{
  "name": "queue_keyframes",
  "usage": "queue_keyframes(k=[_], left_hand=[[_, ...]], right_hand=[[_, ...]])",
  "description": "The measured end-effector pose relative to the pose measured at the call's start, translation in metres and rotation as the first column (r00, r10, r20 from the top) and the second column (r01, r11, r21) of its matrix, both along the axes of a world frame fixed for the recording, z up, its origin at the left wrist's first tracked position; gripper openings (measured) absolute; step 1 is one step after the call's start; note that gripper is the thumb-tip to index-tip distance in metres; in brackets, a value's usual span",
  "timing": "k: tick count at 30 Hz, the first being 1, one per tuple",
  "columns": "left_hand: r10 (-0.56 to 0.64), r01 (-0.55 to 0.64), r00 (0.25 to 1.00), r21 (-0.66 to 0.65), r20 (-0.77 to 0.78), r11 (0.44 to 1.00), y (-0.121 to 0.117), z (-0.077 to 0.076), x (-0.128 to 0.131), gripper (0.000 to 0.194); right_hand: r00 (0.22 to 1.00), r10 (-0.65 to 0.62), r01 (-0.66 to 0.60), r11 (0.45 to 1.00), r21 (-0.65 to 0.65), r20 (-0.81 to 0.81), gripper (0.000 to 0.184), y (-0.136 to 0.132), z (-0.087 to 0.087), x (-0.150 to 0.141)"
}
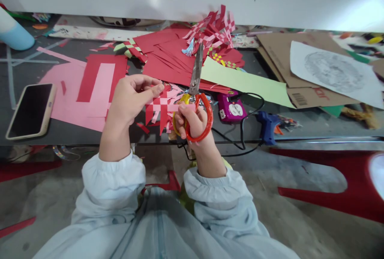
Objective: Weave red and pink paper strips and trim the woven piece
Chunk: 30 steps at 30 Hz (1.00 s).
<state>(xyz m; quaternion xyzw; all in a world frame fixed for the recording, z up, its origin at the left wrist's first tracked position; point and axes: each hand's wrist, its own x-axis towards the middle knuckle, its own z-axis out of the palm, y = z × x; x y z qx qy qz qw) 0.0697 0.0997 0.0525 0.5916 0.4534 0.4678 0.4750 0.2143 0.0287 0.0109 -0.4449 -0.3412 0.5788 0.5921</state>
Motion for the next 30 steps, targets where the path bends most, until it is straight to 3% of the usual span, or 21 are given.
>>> queue_keyframes(k=[12,16,22,27,30], left_hand=[[-0.053,0.055,0.998,-0.062,0.04,0.997,-0.001,0.002,-0.002,0.028],[-0.139,0.152,0.986,-0.154,0.091,0.976,-0.005,0.007,-0.004,0.027],[-0.323,0.3,0.942,-0.203,-0.093,0.932,-0.007,0.008,-0.004,0.024],[-0.278,0.251,0.955,-0.216,-0.105,0.944,-0.006,0.0,0.0,0.025],[-0.218,0.209,0.976,-0.207,-0.023,0.956,-0.004,-0.005,0.003,0.021]], right_hand=[[0.999,-0.034,0.034,0.999,-0.004,-0.022,0.039,0.002,0.001,0.0],[0.998,-0.053,0.053,0.999,-0.011,-0.025,0.044,0.005,-0.001,0.002],[0.996,-0.088,0.088,0.996,0.013,-0.029,0.041,0.008,-0.003,0.005],[0.996,-0.075,0.077,0.996,0.039,-0.042,0.04,0.008,-0.005,0.005],[0.998,-0.045,0.047,0.997,0.06,-0.034,0.043,0.009,-0.006,0.004]])
